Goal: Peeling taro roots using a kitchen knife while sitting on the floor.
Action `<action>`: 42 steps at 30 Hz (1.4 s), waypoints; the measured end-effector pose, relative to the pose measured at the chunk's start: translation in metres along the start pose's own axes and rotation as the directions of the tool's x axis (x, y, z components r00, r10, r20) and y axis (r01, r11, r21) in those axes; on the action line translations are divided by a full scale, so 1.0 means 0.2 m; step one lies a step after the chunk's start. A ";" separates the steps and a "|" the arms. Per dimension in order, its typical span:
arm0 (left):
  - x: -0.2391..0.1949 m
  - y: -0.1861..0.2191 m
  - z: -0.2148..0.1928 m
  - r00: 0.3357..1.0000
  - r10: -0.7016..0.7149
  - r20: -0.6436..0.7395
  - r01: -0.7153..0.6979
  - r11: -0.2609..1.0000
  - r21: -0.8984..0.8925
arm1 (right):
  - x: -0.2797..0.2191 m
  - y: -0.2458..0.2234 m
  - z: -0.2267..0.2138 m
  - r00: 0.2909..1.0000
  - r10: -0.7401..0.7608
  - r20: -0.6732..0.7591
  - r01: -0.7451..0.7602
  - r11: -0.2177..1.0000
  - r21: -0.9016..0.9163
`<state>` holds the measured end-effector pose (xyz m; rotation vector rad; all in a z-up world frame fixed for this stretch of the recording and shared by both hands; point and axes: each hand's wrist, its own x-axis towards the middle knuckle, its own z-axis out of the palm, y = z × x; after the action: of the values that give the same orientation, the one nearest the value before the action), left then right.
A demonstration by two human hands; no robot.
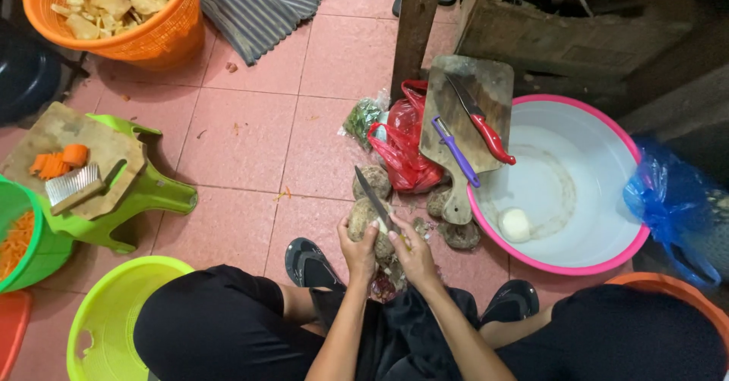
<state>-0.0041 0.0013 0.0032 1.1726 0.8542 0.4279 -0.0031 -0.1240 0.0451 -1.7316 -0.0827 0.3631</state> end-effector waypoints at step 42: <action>0.06 0.20 -0.12 0.872 -0.230 0.431 0.292 0.953 -0.081 | -0.02 -0.48 -0.15 0.966 0.059 0.250 0.041 0.925 -0.379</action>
<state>-0.0094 0.0399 0.0330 0.9480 0.5833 0.0070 0.0155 -0.1351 0.1430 -2.0613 -0.3550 0.6102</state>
